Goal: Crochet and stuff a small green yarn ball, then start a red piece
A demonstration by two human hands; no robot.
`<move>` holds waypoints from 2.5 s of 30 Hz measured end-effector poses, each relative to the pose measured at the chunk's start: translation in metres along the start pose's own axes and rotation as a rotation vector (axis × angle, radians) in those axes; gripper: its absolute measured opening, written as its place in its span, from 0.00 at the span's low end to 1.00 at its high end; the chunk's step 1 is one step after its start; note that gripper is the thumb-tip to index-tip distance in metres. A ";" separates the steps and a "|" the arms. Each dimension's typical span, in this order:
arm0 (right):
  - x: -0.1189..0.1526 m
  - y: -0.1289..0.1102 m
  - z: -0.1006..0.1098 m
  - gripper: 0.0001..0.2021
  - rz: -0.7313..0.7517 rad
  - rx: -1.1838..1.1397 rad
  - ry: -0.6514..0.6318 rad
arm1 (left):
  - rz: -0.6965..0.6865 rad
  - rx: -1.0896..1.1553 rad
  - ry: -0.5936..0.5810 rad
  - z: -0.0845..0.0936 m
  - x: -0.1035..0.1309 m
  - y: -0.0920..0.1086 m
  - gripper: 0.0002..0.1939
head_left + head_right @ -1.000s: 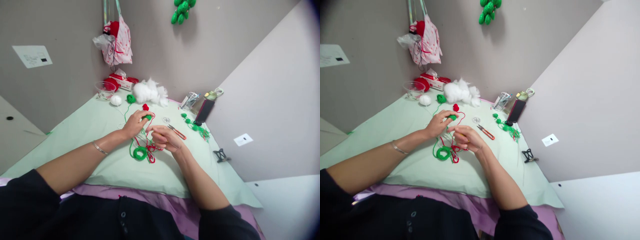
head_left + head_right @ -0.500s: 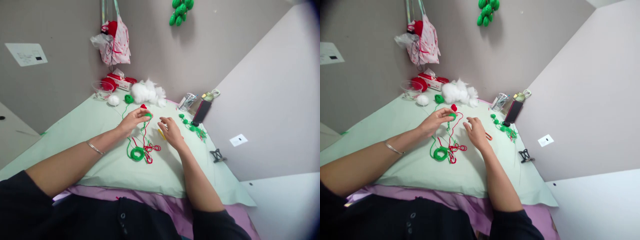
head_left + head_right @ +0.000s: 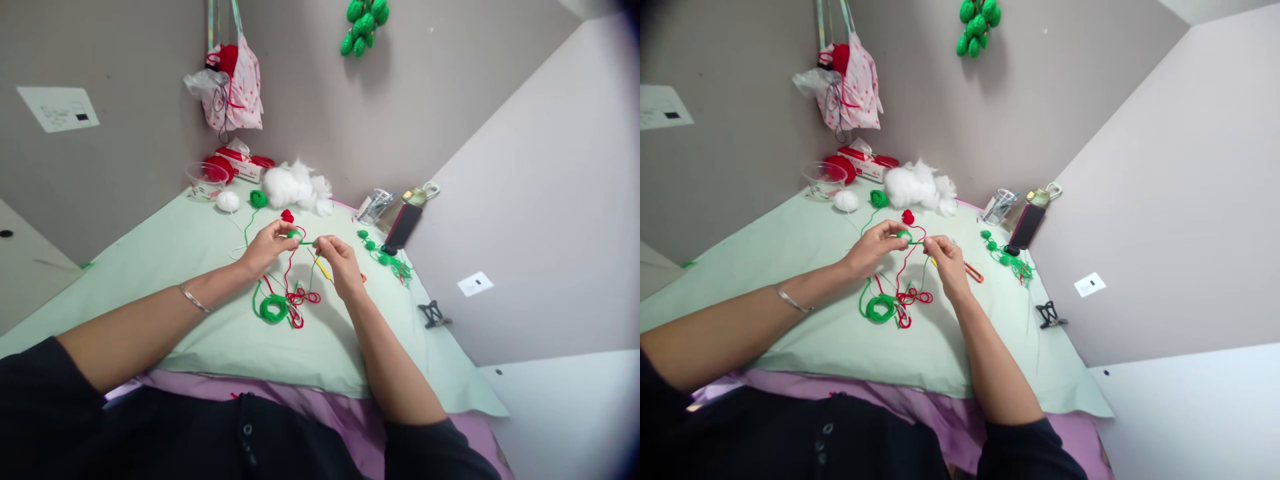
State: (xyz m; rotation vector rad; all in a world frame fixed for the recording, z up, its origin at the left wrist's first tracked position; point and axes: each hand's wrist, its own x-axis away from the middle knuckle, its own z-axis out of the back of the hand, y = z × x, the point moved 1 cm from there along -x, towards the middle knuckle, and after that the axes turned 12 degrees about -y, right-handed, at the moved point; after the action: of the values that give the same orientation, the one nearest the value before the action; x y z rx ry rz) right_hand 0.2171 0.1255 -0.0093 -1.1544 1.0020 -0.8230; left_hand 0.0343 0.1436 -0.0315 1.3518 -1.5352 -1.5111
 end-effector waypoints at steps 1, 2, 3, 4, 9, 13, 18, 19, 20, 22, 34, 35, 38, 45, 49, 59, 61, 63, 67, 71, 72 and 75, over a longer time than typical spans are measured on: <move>0.000 -0.002 0.001 0.15 0.024 -0.006 0.024 | 0.001 -0.011 -0.001 -0.001 0.000 -0.001 0.16; -0.001 -0.005 0.001 0.15 0.036 -0.012 0.033 | -0.001 -0.021 -0.005 -0.002 0.001 -0.002 0.15; -0.001 -0.007 0.001 0.16 0.037 -0.015 0.033 | -0.004 -0.030 -0.015 -0.003 0.002 -0.003 0.15; -0.001 -0.008 -0.001 0.15 0.031 -0.010 0.028 | -0.010 -0.037 -0.030 -0.005 0.003 -0.003 0.15; 0.000 -0.004 -0.004 0.13 -0.042 0.144 -0.015 | -0.049 -0.075 -0.108 -0.009 0.004 -0.003 0.15; -0.001 0.004 -0.003 0.13 -0.098 0.330 -0.108 | -0.053 -0.131 -0.161 -0.009 0.004 -0.007 0.15; -0.001 0.007 -0.002 0.12 -0.090 0.465 -0.073 | -0.073 -0.133 -0.169 -0.009 0.002 -0.011 0.17; -0.001 0.006 -0.003 0.12 -0.089 0.479 -0.080 | -0.072 -0.131 -0.162 -0.009 0.002 -0.012 0.16; -0.001 0.005 -0.005 0.12 -0.089 0.493 -0.088 | -0.069 -0.130 -0.156 -0.009 0.002 -0.012 0.15; 0.001 0.002 -0.011 0.11 -0.086 0.525 -0.099 | -0.063 -0.131 -0.141 -0.009 0.001 -0.013 0.13; 0.012 -0.001 -0.046 0.08 -0.047 0.630 -0.013 | -0.142 -0.113 -0.023 -0.009 0.002 -0.012 0.14; 0.011 -0.002 -0.046 0.08 -0.048 0.616 -0.016 | -0.146 -0.107 -0.022 -0.009 0.003 -0.011 0.14; 0.011 -0.004 -0.046 0.09 -0.048 0.591 -0.012 | -0.150 -0.109 -0.021 -0.009 0.004 -0.007 0.12; 0.014 0.005 -0.053 0.09 -0.050 0.544 -0.003 | -0.148 -0.181 -0.036 -0.004 0.001 -0.006 0.10; 0.009 0.013 -0.050 0.09 -0.063 0.444 -0.052 | -0.166 -0.226 -0.044 -0.001 0.003 -0.004 0.12; 0.007 0.014 -0.045 0.11 -0.078 0.469 -0.089 | -0.149 -0.281 -0.075 -0.002 0.007 0.003 0.14; 0.009 0.012 -0.046 0.11 -0.085 0.531 -0.106 | -0.129 -0.284 -0.065 -0.001 0.005 0.003 0.13; 0.011 0.005 -0.043 0.11 -0.099 0.608 -0.159 | -0.109 -0.287 -0.050 0.001 0.002 0.002 0.11; 0.006 -0.019 -0.014 0.06 -0.135 0.818 -0.268 | -0.049 -0.288 0.018 0.013 -0.004 -0.003 0.12; -0.030 -0.030 0.035 0.07 -0.232 1.021 -0.184 | 0.023 -0.281 0.077 0.025 -0.009 -0.010 0.15; -0.044 -0.027 0.046 0.08 -0.259 1.055 -0.155 | 0.035 -0.282 0.078 0.026 -0.009 -0.011 0.15; -0.090 -0.006 0.071 0.10 -0.312 1.124 -0.065 | 0.056 -0.300 0.053 0.025 -0.009 -0.011 0.15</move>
State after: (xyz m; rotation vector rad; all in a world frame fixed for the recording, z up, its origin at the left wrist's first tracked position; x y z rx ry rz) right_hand 0.2521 0.2304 0.0212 -0.3397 0.1755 -1.3344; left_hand 0.0164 0.1623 -0.0442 1.1565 -1.2445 -1.5840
